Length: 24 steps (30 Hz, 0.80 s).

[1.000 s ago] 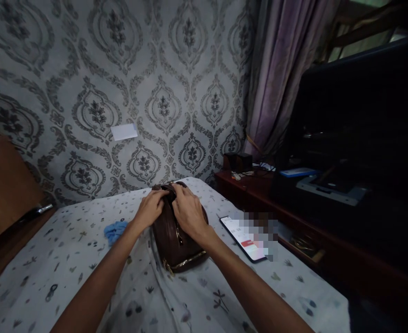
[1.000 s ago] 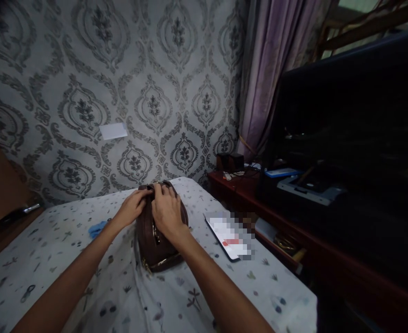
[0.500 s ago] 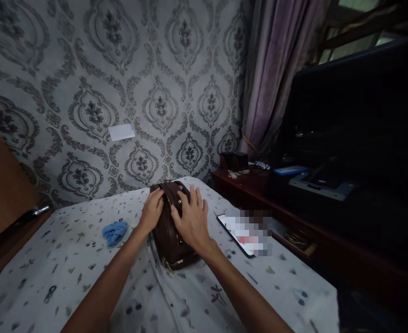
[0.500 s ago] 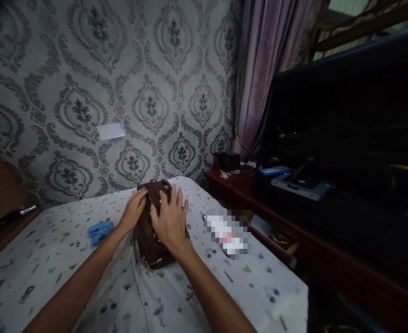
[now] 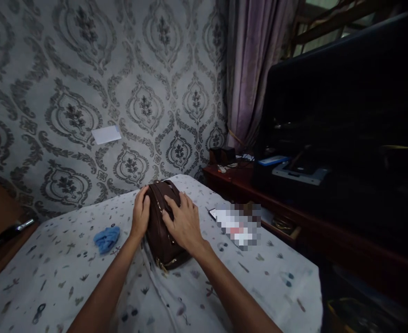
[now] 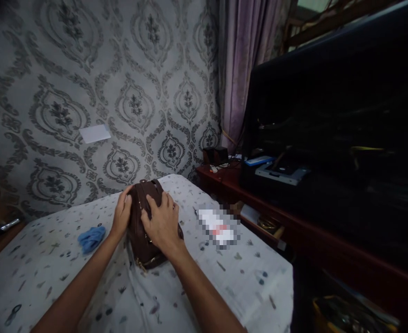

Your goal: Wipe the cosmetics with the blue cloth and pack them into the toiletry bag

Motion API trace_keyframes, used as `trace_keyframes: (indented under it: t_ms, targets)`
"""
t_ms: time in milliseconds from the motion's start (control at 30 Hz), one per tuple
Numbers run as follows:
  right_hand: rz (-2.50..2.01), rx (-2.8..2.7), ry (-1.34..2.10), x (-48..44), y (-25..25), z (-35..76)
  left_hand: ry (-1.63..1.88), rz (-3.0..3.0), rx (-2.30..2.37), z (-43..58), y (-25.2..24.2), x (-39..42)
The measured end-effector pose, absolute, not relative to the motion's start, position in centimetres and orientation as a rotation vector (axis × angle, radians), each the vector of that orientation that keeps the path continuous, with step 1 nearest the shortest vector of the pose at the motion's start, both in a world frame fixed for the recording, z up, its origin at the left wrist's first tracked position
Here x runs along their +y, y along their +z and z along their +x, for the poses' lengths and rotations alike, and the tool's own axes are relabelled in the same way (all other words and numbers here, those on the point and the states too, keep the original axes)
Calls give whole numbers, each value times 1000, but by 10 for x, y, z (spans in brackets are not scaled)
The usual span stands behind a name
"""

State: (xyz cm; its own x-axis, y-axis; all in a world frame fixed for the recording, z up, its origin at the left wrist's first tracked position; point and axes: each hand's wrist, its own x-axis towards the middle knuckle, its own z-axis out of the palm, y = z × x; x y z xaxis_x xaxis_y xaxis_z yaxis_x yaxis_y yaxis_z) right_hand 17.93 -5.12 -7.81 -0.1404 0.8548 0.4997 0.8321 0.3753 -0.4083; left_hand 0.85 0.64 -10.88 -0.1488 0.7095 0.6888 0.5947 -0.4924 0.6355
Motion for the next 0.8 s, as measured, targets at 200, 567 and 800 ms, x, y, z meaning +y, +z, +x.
trace_keyframes:
  t_ms: [200,567,800]
  targets:
    - [-1380,-1932,31,-48,-80,182,1710,1847,1488,7,-114,-3]
    - [-1345,-1953,47,-51,-76,186,1309,2581,1580,15,-63,24]
    - [-1338,-1968,27,-54,-76,187,699,2742,1383,31,-42,41]
